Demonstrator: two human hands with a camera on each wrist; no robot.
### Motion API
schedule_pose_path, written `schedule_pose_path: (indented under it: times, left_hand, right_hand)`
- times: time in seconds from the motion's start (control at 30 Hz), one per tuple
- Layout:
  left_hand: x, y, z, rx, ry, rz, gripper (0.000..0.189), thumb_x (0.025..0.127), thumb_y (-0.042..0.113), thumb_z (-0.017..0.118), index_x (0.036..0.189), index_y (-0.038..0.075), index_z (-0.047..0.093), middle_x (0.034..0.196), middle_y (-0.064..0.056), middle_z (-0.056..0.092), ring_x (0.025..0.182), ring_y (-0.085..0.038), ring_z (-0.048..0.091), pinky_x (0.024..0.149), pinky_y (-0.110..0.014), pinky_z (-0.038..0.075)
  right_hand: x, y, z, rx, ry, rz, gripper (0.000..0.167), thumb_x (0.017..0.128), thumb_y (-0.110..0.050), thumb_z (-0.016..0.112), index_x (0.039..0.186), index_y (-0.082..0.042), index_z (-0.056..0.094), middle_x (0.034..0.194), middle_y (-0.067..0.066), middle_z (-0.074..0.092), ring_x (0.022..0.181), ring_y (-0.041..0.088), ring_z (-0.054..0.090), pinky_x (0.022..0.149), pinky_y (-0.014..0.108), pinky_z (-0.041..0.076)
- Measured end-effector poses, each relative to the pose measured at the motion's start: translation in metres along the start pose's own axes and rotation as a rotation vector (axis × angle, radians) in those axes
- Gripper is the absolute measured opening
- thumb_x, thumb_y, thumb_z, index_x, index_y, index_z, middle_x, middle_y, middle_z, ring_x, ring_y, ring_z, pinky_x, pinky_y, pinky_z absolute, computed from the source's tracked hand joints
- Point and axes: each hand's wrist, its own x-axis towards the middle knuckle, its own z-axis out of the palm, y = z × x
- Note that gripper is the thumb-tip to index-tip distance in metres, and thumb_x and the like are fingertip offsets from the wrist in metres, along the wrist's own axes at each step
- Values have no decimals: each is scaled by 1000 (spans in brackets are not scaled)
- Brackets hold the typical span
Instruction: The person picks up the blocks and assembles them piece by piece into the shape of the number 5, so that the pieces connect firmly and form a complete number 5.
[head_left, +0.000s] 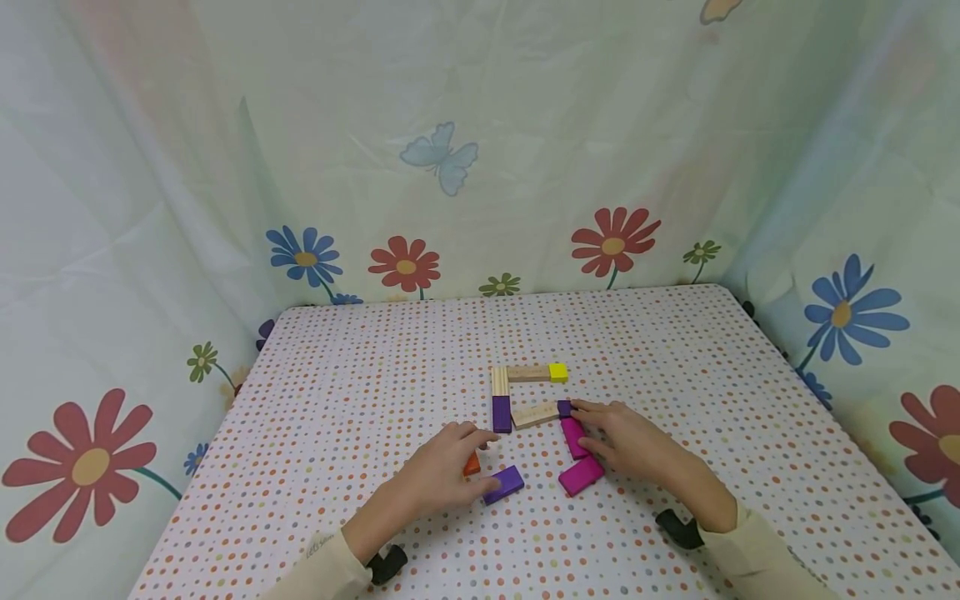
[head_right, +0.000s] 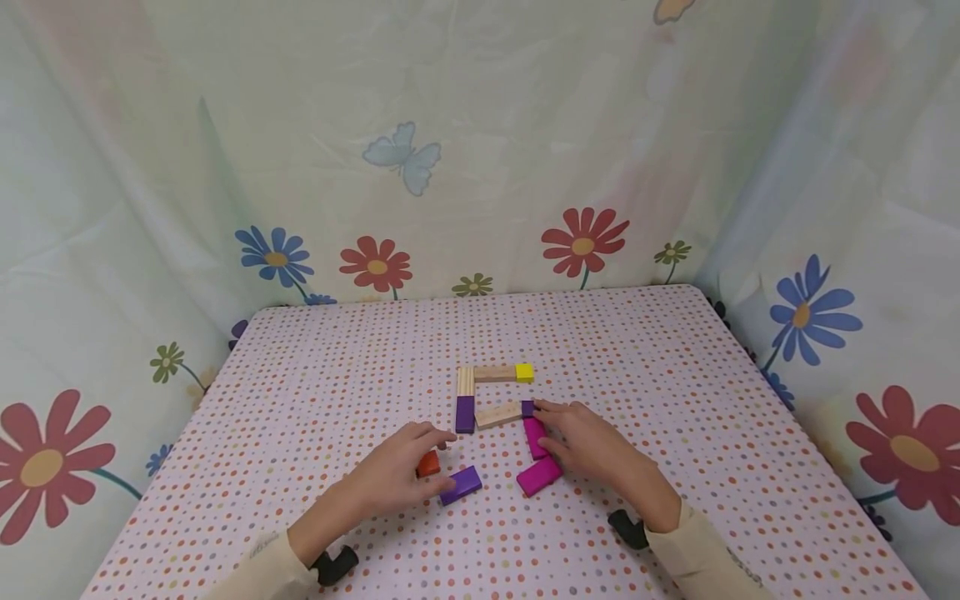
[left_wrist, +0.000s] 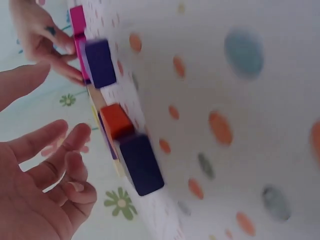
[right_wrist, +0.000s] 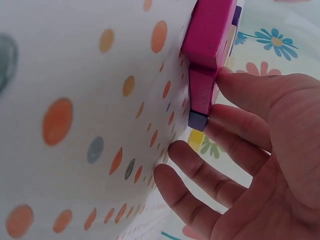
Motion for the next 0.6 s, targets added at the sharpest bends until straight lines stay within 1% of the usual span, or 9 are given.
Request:
schedule_pose_path:
  times: [0.1, 0.17, 0.3, 0.43, 0.6]
  left_hand:
    - [-3, 3, 4, -1, -28, 9, 57, 95, 48, 77, 142, 21, 64, 126, 4, 69, 110, -11, 67, 89, -29, 59]
    - [-4, 5, 7, 8, -41, 16, 53, 94, 47, 78, 138, 20, 66, 121, 5, 69, 99, -5, 65, 81, -23, 56]
    - [-4, 7, 13, 48, -51, 13, 47, 92, 45, 80, 129, 19, 71, 116, 7, 67, 91, 0, 62, 75, -19, 53]
    - [-5, 9, 15, 68, -38, 10, 41, 90, 43, 81, 122, 18, 74, 111, 7, 67, 83, 2, 57, 69, -16, 49]
    - [-5, 10, 17, 83, -22, 15, 41, 90, 43, 82, 122, 18, 76, 110, 7, 69, 82, 3, 58, 69, -15, 49]
  right_hand:
    - [0, -1, -1, -5, 2, -6, 49, 103, -23, 70, 147, -3, 62, 161, 18, 53, 144, 47, 53, 115, 65, 45]
    - [0, 0, -1, -6, 4, -9, 48, 103, -23, 70, 146, -3, 63, 160, 18, 54, 144, 47, 53, 115, 64, 46]
    - [0, 0, -1, -5, 3, -13, 48, 103, -23, 70, 146, -2, 63, 160, 18, 54, 144, 47, 53, 115, 64, 46]
    - [1, 1, 0, -5, 4, -15, 47, 103, -22, 69, 145, -2, 63, 159, 18, 55, 144, 47, 54, 115, 64, 46]
    - [1, 1, 0, -8, 8, -17, 47, 103, -22, 70, 145, -2, 63, 159, 18, 55, 143, 47, 54, 115, 65, 46]
